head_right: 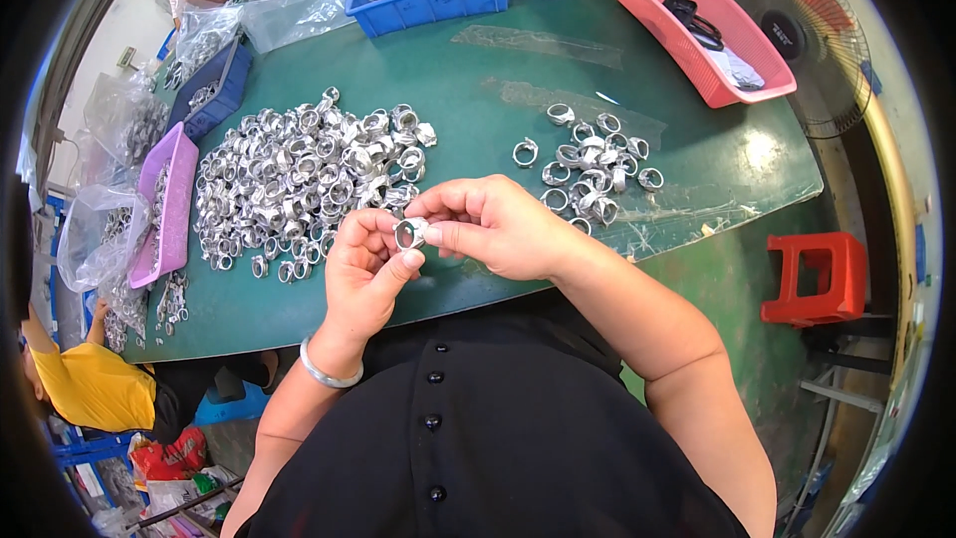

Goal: The person picks up metal rings from a large pile, rotates them by hand to check for defects, and places them into a separate pile on the table.

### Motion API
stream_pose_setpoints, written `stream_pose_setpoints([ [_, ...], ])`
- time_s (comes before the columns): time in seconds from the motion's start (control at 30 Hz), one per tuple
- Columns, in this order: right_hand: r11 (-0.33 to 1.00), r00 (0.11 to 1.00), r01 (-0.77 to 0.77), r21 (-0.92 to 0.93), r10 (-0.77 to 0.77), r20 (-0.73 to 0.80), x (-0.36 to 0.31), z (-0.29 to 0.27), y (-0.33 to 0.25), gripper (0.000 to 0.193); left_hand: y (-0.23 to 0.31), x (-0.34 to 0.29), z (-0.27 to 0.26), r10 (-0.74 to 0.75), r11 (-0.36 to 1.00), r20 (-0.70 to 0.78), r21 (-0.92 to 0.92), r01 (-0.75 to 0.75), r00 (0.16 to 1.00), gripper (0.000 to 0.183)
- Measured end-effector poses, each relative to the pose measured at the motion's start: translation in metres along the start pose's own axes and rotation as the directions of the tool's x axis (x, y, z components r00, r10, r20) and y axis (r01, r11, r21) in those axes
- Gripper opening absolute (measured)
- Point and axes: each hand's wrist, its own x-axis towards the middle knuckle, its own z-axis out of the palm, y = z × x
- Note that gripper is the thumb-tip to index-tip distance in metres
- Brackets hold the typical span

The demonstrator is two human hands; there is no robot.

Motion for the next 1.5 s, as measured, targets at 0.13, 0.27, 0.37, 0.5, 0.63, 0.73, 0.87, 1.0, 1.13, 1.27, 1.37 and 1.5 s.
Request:
stream_pose_setpoints([
  [0.13,0.998,0.998,0.057,-0.03,-0.058,-0.034,-0.001,0.001,0.003,0.025,0.002,-0.001,0.001,-0.038,0.999,0.004,-0.018,0.038,0.999,0.031],
  [0.27,0.934,0.962,0.266,-0.239,-0.274,0.002,-0.001,-0.002,0.002,0.025,0.002,0.0,0.0,-0.097,0.98,0.017,-0.171,0.098,0.995,0.019],
  [0.37,0.817,0.908,0.412,-0.403,-0.406,0.106,-0.001,-0.003,-0.002,0.024,-0.001,0.002,-0.003,-0.091,0.975,0.035,-0.201,0.096,0.995,0.013],
  [0.5,0.787,0.898,0.432,-0.44,-0.423,0.123,-0.003,0.0,-0.005,0.027,-0.005,0.001,-0.005,-0.102,0.956,0.068,-0.268,0.117,0.992,0.012],
  [0.63,0.833,0.933,0.331,-0.443,-0.358,0.023,-0.006,0.004,-0.005,0.039,-0.006,0.0,-0.004,-0.043,0.945,0.039,-0.324,0.053,0.998,0.018],
  [0.73,0.851,0.928,0.327,-0.412,-0.371,-0.031,-0.006,0.004,0.002,0.043,-0.005,0.002,-0.003,0.067,0.953,0.008,-0.296,-0.062,0.998,0.032],
  [0.87,0.853,0.915,0.333,-0.402,-0.395,-0.079,-0.006,0.005,0.002,0.043,-0.003,0.001,-0.002,0.172,0.977,0.0,-0.13,-0.171,0.985,0.049],
  [1.0,0.886,0.945,0.278,-0.37,-0.322,-0.06,-0.009,0.002,0.0,0.046,-0.007,0.001,-0.004,0.361,0.924,0.045,0.115,-0.363,0.932,0.056],
  [1.13,0.904,0.951,0.271,-0.33,-0.305,-0.052,-0.009,0.002,0.0,0.046,-0.01,0.002,-0.004,0.448,0.875,0.056,0.175,-0.451,0.892,0.057],
  [1.27,0.92,0.954,0.263,-0.292,-0.293,-0.062,-0.009,0.001,0.0,0.045,-0.01,0.004,-0.004,0.493,0.833,0.083,0.243,-0.497,0.866,0.058],
  [1.37,0.925,0.952,0.272,-0.265,-0.298,-0.064,-0.009,0.0,0.001,0.045,-0.01,0.005,-0.005,0.514,0.807,0.098,0.282,-0.519,0.852,0.06],
  [1.5,0.923,0.952,0.275,-0.268,-0.301,-0.059,-0.008,0.0,0.001,0.045,-0.009,0.006,-0.006,0.525,0.782,0.114,0.325,-0.531,0.843,0.061],
])
